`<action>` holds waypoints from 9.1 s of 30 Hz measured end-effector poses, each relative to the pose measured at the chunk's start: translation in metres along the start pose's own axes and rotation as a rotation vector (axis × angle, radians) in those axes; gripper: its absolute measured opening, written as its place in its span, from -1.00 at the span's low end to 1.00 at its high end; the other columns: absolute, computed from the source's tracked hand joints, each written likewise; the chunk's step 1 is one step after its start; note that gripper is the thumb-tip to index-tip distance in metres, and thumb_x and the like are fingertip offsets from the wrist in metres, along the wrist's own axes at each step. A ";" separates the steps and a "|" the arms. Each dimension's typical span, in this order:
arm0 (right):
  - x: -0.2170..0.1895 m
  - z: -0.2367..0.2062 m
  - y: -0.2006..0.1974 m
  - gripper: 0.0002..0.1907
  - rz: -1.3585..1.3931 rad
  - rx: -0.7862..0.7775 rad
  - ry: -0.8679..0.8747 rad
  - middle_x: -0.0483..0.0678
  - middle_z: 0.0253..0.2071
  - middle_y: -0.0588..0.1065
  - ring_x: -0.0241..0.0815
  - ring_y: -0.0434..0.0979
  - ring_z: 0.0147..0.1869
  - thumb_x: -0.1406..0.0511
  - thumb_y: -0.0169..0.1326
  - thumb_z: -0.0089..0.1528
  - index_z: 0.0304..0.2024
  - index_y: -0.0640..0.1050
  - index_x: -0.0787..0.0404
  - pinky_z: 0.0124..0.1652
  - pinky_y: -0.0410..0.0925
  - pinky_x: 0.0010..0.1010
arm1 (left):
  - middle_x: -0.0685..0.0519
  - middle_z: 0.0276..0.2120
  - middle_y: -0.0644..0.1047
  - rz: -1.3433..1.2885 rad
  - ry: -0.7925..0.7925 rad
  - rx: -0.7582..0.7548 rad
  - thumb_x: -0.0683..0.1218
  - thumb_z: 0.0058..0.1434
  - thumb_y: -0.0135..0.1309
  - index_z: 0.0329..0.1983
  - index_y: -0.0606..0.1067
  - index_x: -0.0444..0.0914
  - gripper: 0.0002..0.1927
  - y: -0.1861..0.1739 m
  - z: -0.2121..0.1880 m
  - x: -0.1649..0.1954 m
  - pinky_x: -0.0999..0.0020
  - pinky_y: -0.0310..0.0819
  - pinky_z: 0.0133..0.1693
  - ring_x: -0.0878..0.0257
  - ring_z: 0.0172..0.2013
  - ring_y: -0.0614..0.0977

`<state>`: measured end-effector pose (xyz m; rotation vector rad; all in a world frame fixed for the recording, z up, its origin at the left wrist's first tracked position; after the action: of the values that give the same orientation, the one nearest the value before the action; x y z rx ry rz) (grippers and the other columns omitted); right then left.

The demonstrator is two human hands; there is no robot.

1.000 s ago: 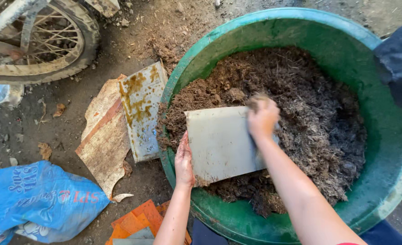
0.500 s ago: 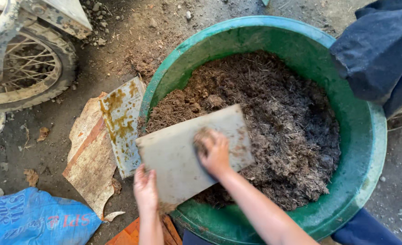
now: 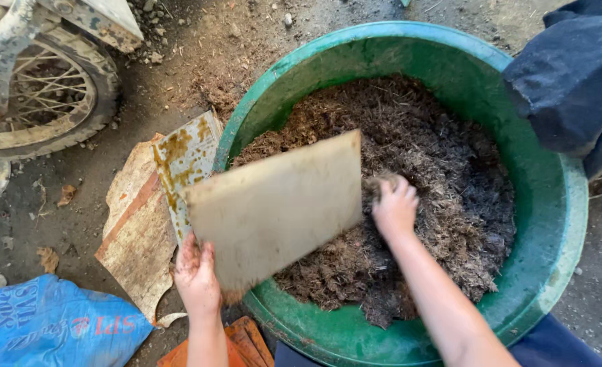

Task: The person repeatedly scrapes a dark fibrous material from rectangular boards using their hands, then wipes the boards clean over a green basin. The person stacks the cleaned boards to the side and continues the process with additional boards.

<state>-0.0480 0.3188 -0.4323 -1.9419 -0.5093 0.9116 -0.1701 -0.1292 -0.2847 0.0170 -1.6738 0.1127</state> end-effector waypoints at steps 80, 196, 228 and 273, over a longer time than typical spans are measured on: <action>-0.257 -0.058 -0.026 -0.49 0.505 0.368 -0.533 0.21 0.34 0.34 0.22 0.20 0.48 0.49 -0.03 0.20 0.20 0.42 0.10 0.40 0.04 0.18 | -0.28 0.16 0.49 0.674 0.146 0.059 -0.14 0.43 -0.15 0.35 0.26 -0.50 -0.52 0.006 -0.072 -0.092 0.23 0.43 0.10 -0.03 0.08 0.58; -0.268 -0.147 -0.001 -0.46 0.405 -0.169 -0.789 0.10 0.17 0.37 0.25 0.21 0.34 0.19 0.38 -0.02 0.02 0.59 0.07 0.25 0.14 0.11 | -0.13 0.41 0.31 -0.329 -0.263 -0.224 0.35 0.42 -0.32 0.45 0.22 -0.41 -0.15 0.046 -0.058 -0.094 0.18 0.11 0.37 0.06 0.40 0.31; -0.168 -0.175 0.011 -0.36 0.409 -0.158 -0.488 0.20 0.17 0.23 0.29 0.07 0.33 0.31 0.37 -0.10 0.04 0.47 0.09 0.27 0.05 0.24 | -0.33 0.28 0.36 0.687 -0.177 0.073 0.16 0.48 -0.24 0.35 0.23 -0.49 -0.34 0.033 -0.030 -0.102 0.12 0.23 0.24 -0.14 0.28 0.39; -0.078 0.054 -0.004 -0.59 0.551 0.253 -0.222 0.14 0.31 0.29 0.16 0.17 0.43 0.21 0.07 0.27 0.17 0.56 0.06 0.35 0.14 0.04 | -0.11 0.15 0.50 0.363 -0.053 -0.032 -0.16 0.35 0.03 0.29 0.29 -0.42 -0.52 -0.021 -0.083 -0.064 0.33 0.33 0.16 0.19 0.11 0.51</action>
<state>-0.1392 0.2998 -0.4160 -1.7799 0.0352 1.4730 -0.0790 -0.1464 -0.3389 -0.3114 -1.7166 0.3608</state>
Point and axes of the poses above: each hand's wrist, its own z-axis towards the middle knuckle, its own y-axis out of the palm, x = y × z, the point moved 10 cm from there along z, towards the middle knuckle
